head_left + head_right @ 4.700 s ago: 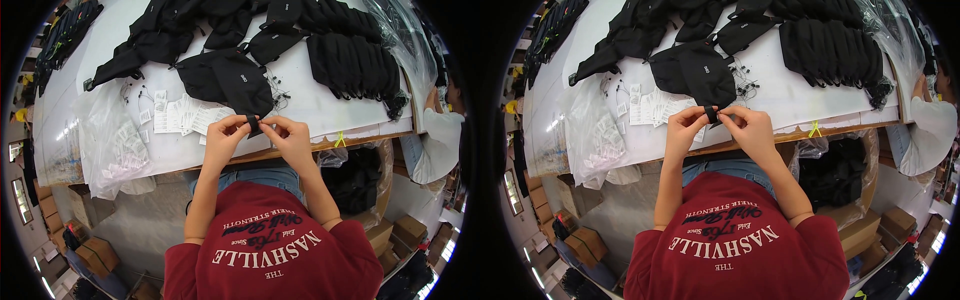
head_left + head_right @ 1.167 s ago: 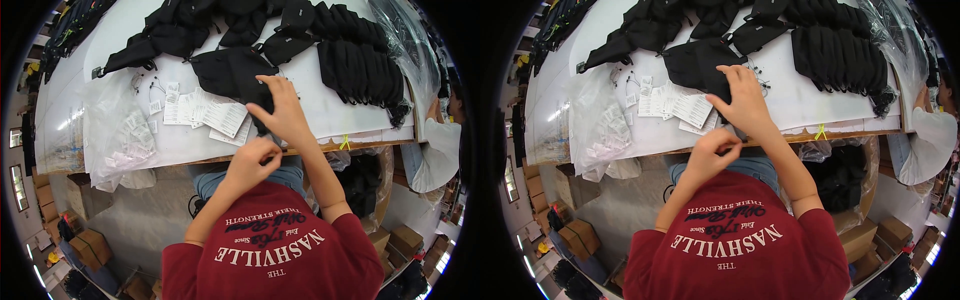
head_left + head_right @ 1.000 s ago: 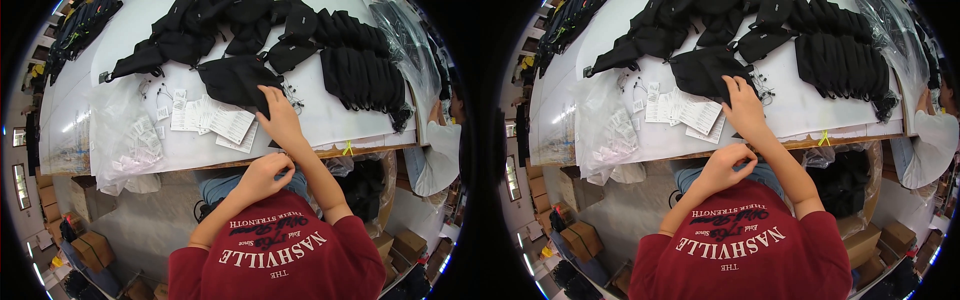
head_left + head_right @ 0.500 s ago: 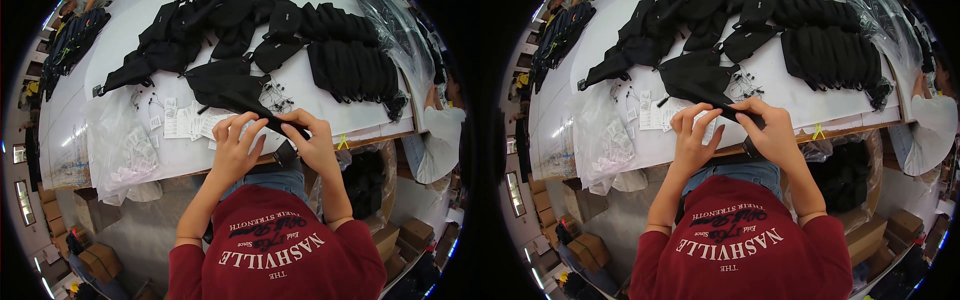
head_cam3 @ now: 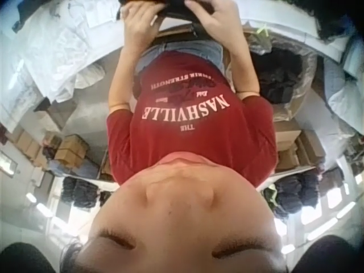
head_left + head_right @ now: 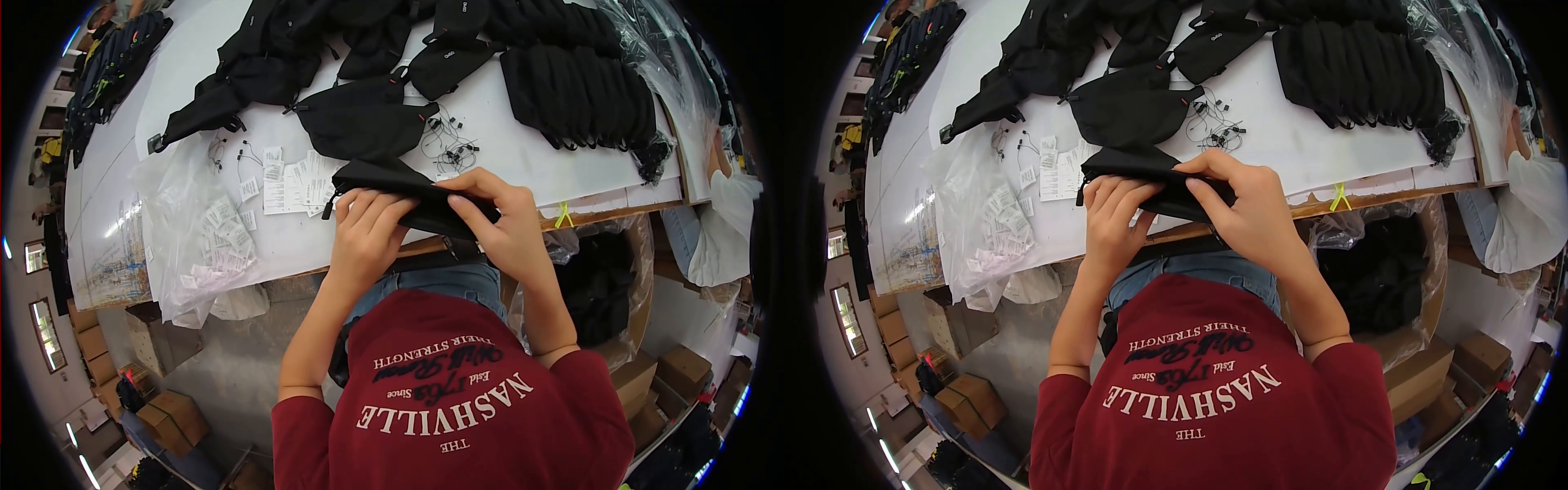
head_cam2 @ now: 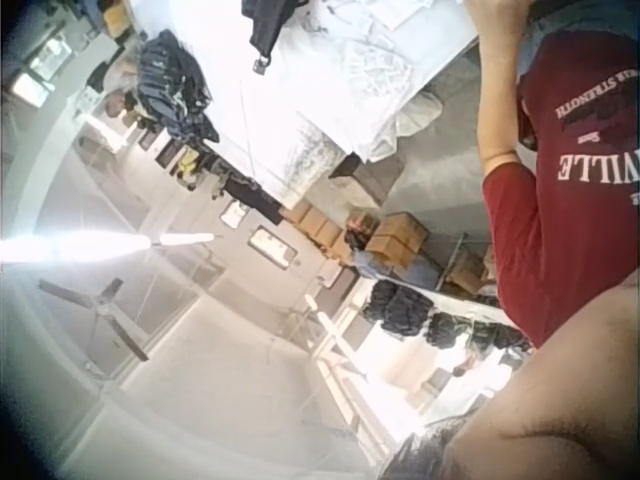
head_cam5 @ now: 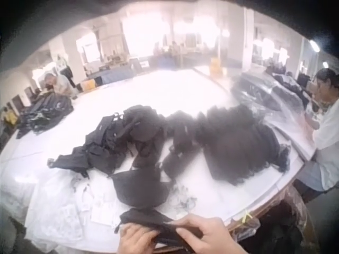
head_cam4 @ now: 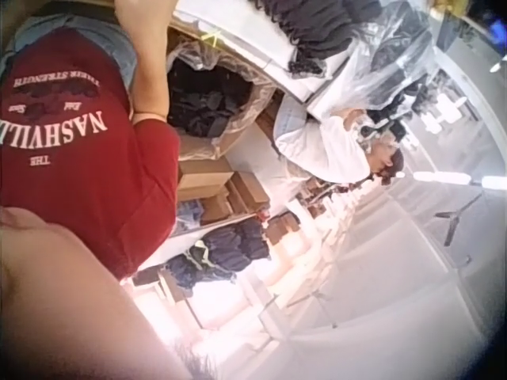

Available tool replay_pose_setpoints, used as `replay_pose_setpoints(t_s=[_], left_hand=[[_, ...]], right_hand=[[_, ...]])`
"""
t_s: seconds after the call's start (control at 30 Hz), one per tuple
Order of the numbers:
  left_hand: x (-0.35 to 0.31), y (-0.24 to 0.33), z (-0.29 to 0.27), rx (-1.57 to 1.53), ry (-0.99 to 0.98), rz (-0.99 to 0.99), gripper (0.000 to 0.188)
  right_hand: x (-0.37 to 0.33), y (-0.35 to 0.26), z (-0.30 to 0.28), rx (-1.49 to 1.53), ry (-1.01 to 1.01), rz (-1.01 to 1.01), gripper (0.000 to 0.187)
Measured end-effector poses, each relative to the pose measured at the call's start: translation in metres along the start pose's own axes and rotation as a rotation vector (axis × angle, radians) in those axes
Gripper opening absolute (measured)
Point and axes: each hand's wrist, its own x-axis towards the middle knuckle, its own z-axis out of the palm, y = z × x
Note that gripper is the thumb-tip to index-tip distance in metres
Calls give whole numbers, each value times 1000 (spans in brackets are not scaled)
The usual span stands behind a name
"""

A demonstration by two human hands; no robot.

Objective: The person is seen labeling and organizing black waist bags at a manufacturing workbench.

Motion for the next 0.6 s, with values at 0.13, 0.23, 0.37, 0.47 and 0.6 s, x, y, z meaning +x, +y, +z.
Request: replay_pose_setpoints(t_s=[0.13,0.23,0.37,0.47,0.6], left_hand=[[-2,-5,0,-3,23,53,31],[-3,-4,-3,-28,8,43,30],[-2,-1,-11,-12,7,66,27],[1,19,-36,-30,-517,-96,23],[-4,35,-50,-92,-583,-158,23]], right_hand=[[-2,-4,0,-16,-28,39,15],[-3,-1,4,-28,-24,-27,15],[0,3,8,22,-19,-23,14],[11,7,12,-111,71,-85,13],[19,2,21,-53,-191,-239,20]])
